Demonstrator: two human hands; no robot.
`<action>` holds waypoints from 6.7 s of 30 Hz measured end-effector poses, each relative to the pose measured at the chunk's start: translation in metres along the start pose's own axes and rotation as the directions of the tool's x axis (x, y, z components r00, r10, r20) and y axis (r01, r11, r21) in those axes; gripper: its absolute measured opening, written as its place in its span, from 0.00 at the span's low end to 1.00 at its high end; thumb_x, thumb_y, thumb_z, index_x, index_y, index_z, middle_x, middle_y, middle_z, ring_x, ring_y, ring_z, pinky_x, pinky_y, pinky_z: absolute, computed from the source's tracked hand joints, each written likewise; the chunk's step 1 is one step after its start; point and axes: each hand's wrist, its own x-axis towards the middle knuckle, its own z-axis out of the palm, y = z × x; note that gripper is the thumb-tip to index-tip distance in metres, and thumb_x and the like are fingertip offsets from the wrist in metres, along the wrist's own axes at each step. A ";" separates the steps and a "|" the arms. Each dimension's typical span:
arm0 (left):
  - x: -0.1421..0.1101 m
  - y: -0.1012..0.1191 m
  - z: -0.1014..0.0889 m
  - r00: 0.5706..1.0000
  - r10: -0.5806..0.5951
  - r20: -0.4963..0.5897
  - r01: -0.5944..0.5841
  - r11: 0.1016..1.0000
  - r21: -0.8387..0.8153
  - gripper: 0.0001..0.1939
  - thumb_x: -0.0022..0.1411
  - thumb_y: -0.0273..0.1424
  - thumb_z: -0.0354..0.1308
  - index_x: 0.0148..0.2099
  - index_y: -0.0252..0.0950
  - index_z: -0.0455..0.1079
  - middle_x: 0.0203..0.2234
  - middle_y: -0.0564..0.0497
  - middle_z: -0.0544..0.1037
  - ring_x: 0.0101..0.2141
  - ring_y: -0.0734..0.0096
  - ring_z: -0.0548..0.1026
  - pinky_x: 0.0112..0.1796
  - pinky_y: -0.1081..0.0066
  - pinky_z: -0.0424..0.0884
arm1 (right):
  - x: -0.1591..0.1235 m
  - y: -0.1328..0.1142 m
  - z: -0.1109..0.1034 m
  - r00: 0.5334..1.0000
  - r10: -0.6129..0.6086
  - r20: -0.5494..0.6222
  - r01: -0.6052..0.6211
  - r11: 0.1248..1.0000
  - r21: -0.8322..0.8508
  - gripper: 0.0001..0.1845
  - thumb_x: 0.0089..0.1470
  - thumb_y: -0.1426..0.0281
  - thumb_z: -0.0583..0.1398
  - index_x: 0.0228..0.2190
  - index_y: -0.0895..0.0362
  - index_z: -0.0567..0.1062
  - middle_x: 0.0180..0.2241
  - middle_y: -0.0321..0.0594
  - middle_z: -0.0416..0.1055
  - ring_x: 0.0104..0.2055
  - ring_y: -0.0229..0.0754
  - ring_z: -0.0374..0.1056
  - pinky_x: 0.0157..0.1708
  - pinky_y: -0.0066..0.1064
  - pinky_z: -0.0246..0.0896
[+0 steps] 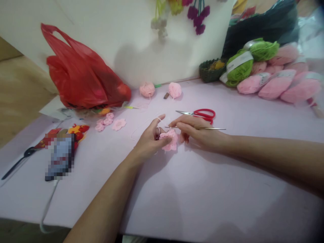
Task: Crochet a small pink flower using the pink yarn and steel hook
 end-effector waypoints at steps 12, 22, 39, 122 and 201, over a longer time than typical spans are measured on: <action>0.002 -0.001 0.004 0.998 -0.013 -0.058 0.005 0.989 -0.146 0.35 0.64 0.42 0.59 0.69 0.39 0.55 0.20 0.61 0.62 0.16 0.80 0.60 0.15 0.78 0.54 | 0.004 0.005 -0.001 1.000 -0.004 0.027 0.000 0.990 0.142 0.13 0.66 0.67 0.53 0.43 0.58 0.75 0.31 0.37 0.75 0.33 0.35 0.71 0.36 0.26 0.67; 0.011 -0.006 -0.022 0.963 -0.036 -0.266 -0.033 0.967 -0.252 0.20 0.62 0.43 0.59 0.46 0.32 0.76 0.24 0.51 0.74 0.18 0.81 0.55 0.18 0.76 0.49 | 0.002 0.005 -0.002 0.996 -0.092 0.011 0.088 0.981 0.170 0.13 0.66 0.66 0.53 0.42 0.58 0.75 0.32 0.38 0.73 0.34 0.36 0.70 0.37 0.28 0.67; 0.004 -0.007 -0.076 0.794 0.062 -0.605 0.002 0.995 0.104 0.12 0.52 0.36 0.66 0.38 0.36 0.76 0.40 0.44 0.74 0.48 0.55 0.71 0.40 0.67 0.71 | -0.004 0.001 -0.002 0.983 -0.186 -0.002 0.184 0.972 0.148 0.13 0.67 0.66 0.53 0.43 0.57 0.75 0.32 0.37 0.73 0.35 0.35 0.72 0.37 0.26 0.68; -0.003 -0.003 0.014 0.994 0.094 -0.054 -0.107 0.921 -0.375 0.34 0.60 0.33 0.67 0.65 0.44 0.61 0.31 0.58 0.70 0.33 0.80 0.70 0.35 0.76 0.67 | -0.009 0.004 0.007 0.973 -0.231 0.021 0.231 0.953 -0.194 0.06 0.66 0.65 0.55 0.39 0.56 0.66 0.32 0.36 0.71 0.31 0.35 0.68 0.28 0.27 0.60; -0.010 0.013 0.009 0.996 -0.089 -0.010 0.074 0.883 -0.463 0.57 0.56 0.25 0.68 0.74 0.48 0.34 0.28 0.60 0.72 0.25 0.81 0.70 0.29 0.76 0.65 | 0.001 0.010 -0.012 0.749 -0.599 0.281 0.638 0.541 -0.548 0.05 0.64 0.72 0.50 0.34 0.53 0.61 0.28 0.36 0.65 0.31 0.42 0.59 0.43 0.42 0.56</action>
